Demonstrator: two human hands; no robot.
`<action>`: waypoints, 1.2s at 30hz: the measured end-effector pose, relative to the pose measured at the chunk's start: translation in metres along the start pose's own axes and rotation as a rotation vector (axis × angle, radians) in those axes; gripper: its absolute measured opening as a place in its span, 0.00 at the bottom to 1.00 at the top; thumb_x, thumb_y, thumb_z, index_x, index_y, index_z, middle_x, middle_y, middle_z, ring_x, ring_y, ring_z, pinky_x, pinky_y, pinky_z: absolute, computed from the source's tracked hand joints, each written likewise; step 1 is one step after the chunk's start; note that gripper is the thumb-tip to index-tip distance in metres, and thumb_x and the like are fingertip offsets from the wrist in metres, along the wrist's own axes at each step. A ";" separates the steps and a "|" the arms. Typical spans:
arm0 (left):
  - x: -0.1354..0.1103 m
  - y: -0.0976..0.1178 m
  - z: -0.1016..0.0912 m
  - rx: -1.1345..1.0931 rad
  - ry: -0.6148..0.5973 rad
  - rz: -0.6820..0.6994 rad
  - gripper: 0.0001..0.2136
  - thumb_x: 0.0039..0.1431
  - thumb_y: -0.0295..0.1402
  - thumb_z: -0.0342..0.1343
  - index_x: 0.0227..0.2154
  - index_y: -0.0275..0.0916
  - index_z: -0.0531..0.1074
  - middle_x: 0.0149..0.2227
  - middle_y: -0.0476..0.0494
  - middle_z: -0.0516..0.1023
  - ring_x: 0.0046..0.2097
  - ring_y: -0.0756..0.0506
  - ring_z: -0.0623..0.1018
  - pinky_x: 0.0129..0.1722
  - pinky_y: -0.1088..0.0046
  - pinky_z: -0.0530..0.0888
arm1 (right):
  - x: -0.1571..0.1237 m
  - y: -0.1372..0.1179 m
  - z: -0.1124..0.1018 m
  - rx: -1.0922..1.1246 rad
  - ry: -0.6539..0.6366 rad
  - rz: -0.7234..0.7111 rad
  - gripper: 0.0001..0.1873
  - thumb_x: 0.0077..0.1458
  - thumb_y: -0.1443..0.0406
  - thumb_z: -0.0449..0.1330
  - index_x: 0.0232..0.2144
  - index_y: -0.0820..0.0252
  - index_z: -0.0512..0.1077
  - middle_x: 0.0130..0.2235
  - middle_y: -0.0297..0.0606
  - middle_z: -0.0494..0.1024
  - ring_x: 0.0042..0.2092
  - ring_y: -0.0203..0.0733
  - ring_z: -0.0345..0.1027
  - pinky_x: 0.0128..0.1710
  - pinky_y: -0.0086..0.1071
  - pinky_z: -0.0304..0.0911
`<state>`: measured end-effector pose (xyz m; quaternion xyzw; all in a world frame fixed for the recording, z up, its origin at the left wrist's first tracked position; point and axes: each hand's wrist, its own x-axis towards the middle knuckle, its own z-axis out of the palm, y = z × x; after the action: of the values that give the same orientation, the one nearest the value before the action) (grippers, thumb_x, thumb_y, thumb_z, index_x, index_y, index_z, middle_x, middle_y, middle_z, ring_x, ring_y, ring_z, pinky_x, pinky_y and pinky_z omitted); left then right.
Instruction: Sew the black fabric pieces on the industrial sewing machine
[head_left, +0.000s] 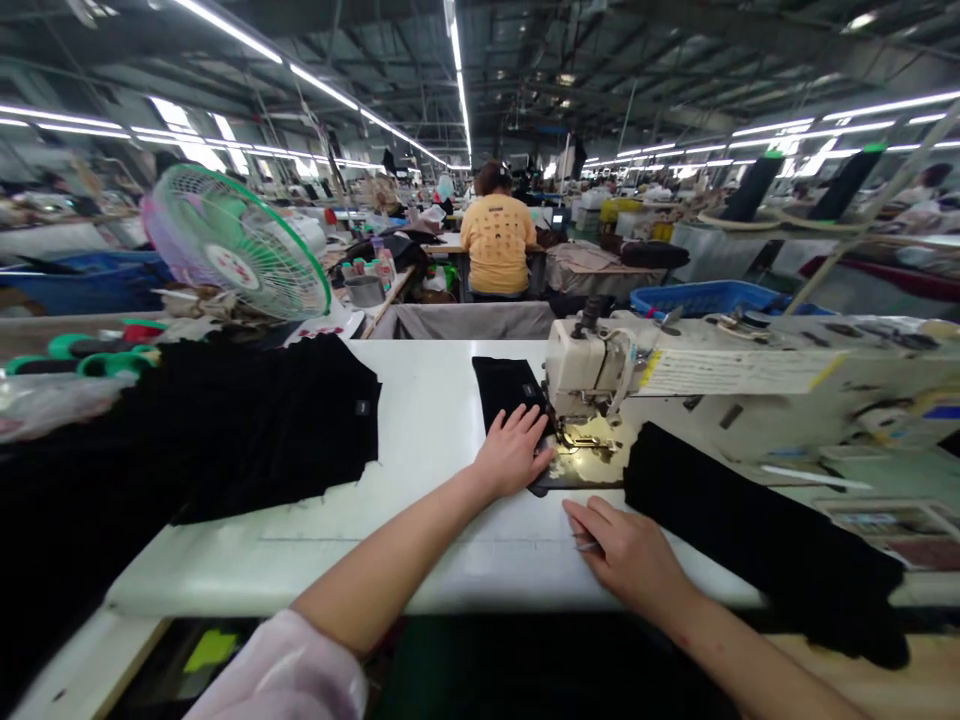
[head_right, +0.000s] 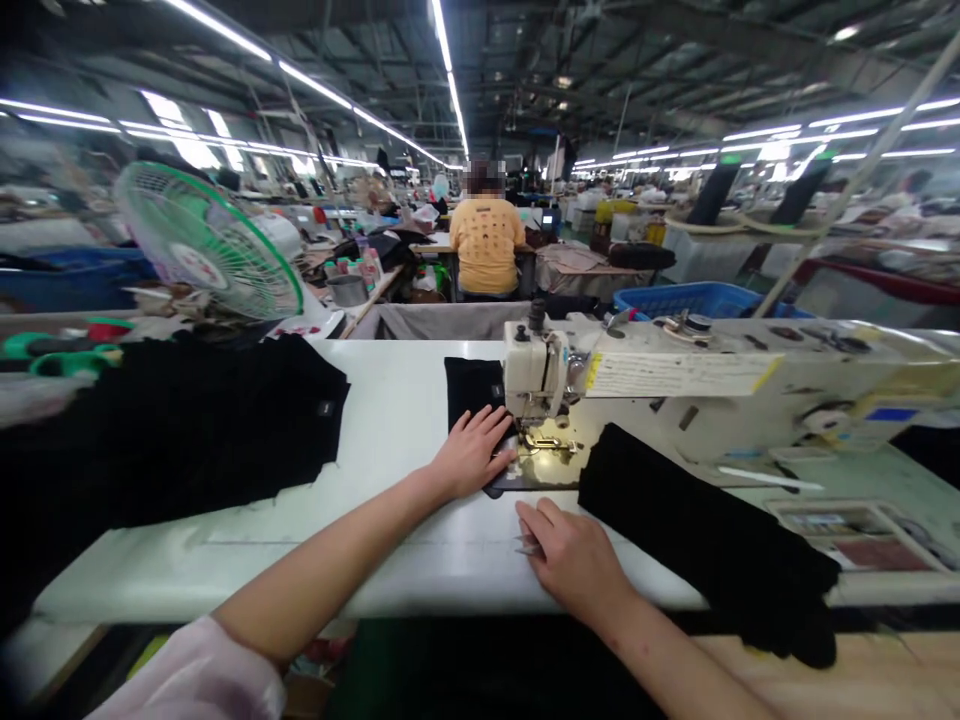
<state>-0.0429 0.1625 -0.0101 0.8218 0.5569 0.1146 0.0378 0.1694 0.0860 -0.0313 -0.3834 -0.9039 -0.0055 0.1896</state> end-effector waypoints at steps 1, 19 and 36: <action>-0.002 0.001 -0.001 0.000 -0.008 -0.007 0.29 0.67 0.48 0.43 0.65 0.37 0.58 0.70 0.39 0.55 0.70 0.35 0.54 0.67 0.48 0.51 | 0.000 0.000 -0.002 0.011 -0.010 0.007 0.17 0.55 0.73 0.55 0.46 0.59 0.75 0.34 0.37 0.77 0.29 0.39 0.72 0.29 0.31 0.59; -0.062 0.044 -0.059 -0.068 -0.026 -0.090 0.13 0.67 0.30 0.45 0.42 0.39 0.76 0.45 0.38 0.78 0.48 0.40 0.75 0.51 0.61 0.69 | -0.018 -0.035 -0.020 0.179 -0.096 -0.020 0.13 0.65 0.66 0.54 0.49 0.58 0.73 0.46 0.40 0.74 0.31 0.37 0.72 0.31 0.31 0.66; -0.017 0.034 -0.061 -0.661 -0.221 0.074 0.08 0.57 0.37 0.54 0.29 0.37 0.72 0.26 0.51 0.71 0.31 0.50 0.69 0.32 0.74 0.68 | 0.027 -0.015 -0.021 1.088 0.196 0.571 0.14 0.50 0.55 0.62 0.34 0.59 0.75 0.36 0.38 0.79 0.39 0.45 0.72 0.41 0.37 0.66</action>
<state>-0.0319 0.1302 0.0536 0.7921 0.4522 0.2002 0.3579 0.1488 0.0908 -0.0008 -0.4564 -0.6174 0.4715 0.4338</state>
